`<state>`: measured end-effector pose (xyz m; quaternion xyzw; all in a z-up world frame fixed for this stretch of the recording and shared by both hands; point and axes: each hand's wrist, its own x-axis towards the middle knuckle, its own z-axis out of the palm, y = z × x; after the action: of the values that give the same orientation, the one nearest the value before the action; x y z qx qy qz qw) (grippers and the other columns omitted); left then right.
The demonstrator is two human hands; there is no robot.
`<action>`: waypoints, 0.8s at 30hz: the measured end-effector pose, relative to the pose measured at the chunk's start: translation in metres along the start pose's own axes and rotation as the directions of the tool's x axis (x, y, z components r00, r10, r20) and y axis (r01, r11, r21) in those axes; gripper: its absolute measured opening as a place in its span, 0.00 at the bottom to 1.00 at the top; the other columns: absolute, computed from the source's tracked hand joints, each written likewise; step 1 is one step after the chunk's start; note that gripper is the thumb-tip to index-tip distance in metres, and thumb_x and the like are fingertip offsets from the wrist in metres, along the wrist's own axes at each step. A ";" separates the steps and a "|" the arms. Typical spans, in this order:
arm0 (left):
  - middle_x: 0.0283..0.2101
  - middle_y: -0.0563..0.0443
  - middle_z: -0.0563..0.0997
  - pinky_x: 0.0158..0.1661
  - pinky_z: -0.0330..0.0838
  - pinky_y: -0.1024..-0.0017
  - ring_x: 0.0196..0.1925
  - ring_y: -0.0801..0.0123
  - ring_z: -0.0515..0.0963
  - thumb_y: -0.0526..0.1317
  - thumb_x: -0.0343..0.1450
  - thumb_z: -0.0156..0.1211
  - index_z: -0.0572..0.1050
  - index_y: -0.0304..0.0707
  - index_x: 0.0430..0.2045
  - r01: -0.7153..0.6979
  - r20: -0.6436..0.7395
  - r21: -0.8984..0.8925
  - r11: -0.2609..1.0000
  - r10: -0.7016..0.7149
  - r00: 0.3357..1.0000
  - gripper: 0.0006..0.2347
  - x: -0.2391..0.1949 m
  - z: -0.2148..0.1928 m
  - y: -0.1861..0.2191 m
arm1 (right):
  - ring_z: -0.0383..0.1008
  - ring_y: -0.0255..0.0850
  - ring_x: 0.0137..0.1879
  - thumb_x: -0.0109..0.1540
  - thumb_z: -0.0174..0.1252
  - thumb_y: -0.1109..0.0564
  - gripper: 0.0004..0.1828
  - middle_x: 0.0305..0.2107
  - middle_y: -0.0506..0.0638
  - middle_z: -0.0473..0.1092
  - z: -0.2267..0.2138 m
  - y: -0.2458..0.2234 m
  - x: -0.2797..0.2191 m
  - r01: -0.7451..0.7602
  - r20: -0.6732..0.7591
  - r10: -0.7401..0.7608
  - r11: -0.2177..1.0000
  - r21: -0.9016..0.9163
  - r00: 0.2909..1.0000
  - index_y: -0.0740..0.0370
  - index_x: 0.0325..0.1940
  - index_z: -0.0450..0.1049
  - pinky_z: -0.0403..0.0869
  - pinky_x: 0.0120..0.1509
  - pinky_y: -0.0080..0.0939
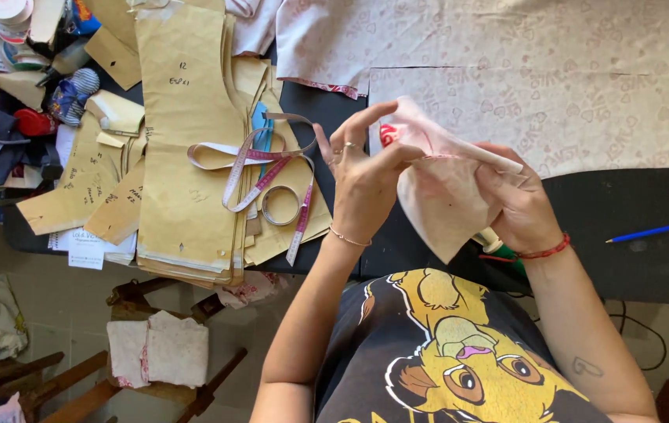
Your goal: Marking fabric using a paper pattern and cutting it with an electric rotary cutter
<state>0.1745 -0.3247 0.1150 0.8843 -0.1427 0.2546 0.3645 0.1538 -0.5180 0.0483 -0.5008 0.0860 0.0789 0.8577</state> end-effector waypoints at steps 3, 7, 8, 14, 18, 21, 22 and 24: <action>0.38 0.62 0.63 0.47 0.55 0.75 0.41 0.73 0.64 0.37 0.63 0.56 0.73 0.65 0.24 0.288 0.008 -0.159 0.944 -0.290 0.957 0.08 -0.031 0.003 -0.016 | 0.71 0.46 0.42 0.57 0.46 0.67 0.14 0.37 0.64 0.67 0.011 0.005 -0.002 -0.050 0.013 0.051 0.996 -0.078 0.999 0.69 0.47 0.63 0.72 0.44 0.41; 0.32 0.63 0.57 0.43 0.53 0.81 0.37 0.78 0.60 0.34 0.62 0.54 0.72 0.66 0.24 0.383 0.046 -0.193 0.903 -0.381 0.923 0.11 -0.052 0.006 -0.024 | 0.73 0.39 0.36 0.56 0.48 0.61 0.15 0.34 0.56 0.70 0.047 0.014 -0.005 -0.274 0.020 0.273 0.961 0.032 0.962 0.64 0.46 0.63 0.73 0.38 0.35; 0.33 0.60 0.58 0.43 0.56 0.81 0.38 0.75 0.61 0.31 0.62 0.53 0.73 0.63 0.24 0.406 0.104 -0.295 0.865 -0.394 0.913 0.12 -0.056 0.009 -0.025 | 0.73 0.36 0.33 0.54 0.53 0.61 0.15 0.31 0.53 0.70 0.054 0.022 -0.006 -0.294 -0.024 0.293 0.954 -0.051 0.956 0.65 0.44 0.64 0.73 0.35 0.31; 0.52 0.44 0.58 0.49 0.62 0.64 0.54 0.57 0.62 0.22 0.59 0.41 0.68 0.45 0.23 0.429 0.139 -0.740 0.518 -0.506 0.851 0.13 -0.062 -0.012 -0.039 | 0.68 0.26 0.27 0.52 0.58 0.62 0.11 0.23 0.44 0.66 0.037 0.037 -0.011 -0.204 -0.129 0.171 0.929 -0.310 0.977 0.62 0.37 0.67 0.70 0.29 0.21; 0.58 0.50 0.60 0.46 0.67 0.73 0.52 0.65 0.68 0.28 0.64 0.39 0.60 0.45 0.18 0.270 0.141 -0.958 0.096 -0.664 0.735 0.08 -0.073 -0.052 -0.079 | 0.65 0.25 0.28 0.55 0.55 0.61 0.11 0.25 0.41 0.64 -0.013 0.016 -0.024 -0.124 -0.261 0.004 0.886 -0.446 0.965 0.58 0.41 0.65 0.68 0.31 0.21; 0.54 0.44 0.64 0.38 0.70 0.74 0.43 0.63 0.72 0.30 0.65 0.35 0.60 0.45 0.19 0.411 0.329 -0.908 -0.088 -0.756 0.566 0.06 -0.112 -0.058 -0.117 | 0.62 0.26 0.30 0.56 0.57 0.61 0.16 0.27 0.45 0.63 -0.057 0.022 -0.037 -0.109 -0.229 -0.054 0.760 -0.640 0.972 0.61 0.45 0.61 0.63 0.29 0.22; 0.54 0.44 0.64 0.38 0.70 0.74 0.43 0.63 0.72 0.30 0.65 0.35 0.60 0.45 0.19 0.414 0.330 -0.906 -0.089 -0.760 0.560 0.06 -0.119 -0.057 -0.122 | 0.62 0.26 0.30 0.56 0.57 0.61 0.16 0.27 0.45 0.63 -0.047 0.019 -0.041 -0.115 -0.230 -0.046 0.760 -0.640 0.972 0.61 0.45 0.61 0.63 0.29 0.22; 0.46 0.23 0.68 0.46 0.65 0.65 0.50 0.47 0.68 0.31 0.62 0.40 0.66 0.37 0.19 0.502 0.541 -0.798 -0.332 -0.761 0.358 0.05 -0.130 -0.051 -0.131 | 0.67 0.36 0.30 0.53 0.54 0.59 0.11 0.28 0.48 0.67 -0.030 0.010 -0.048 -0.210 -0.239 -0.078 0.266 -0.941 0.968 0.60 0.39 0.65 0.64 0.39 0.35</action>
<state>0.1066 -0.1884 -0.0014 0.3362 0.2981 -0.0477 0.8921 0.1024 -0.5422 0.0364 -0.9180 0.1433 0.0903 0.3586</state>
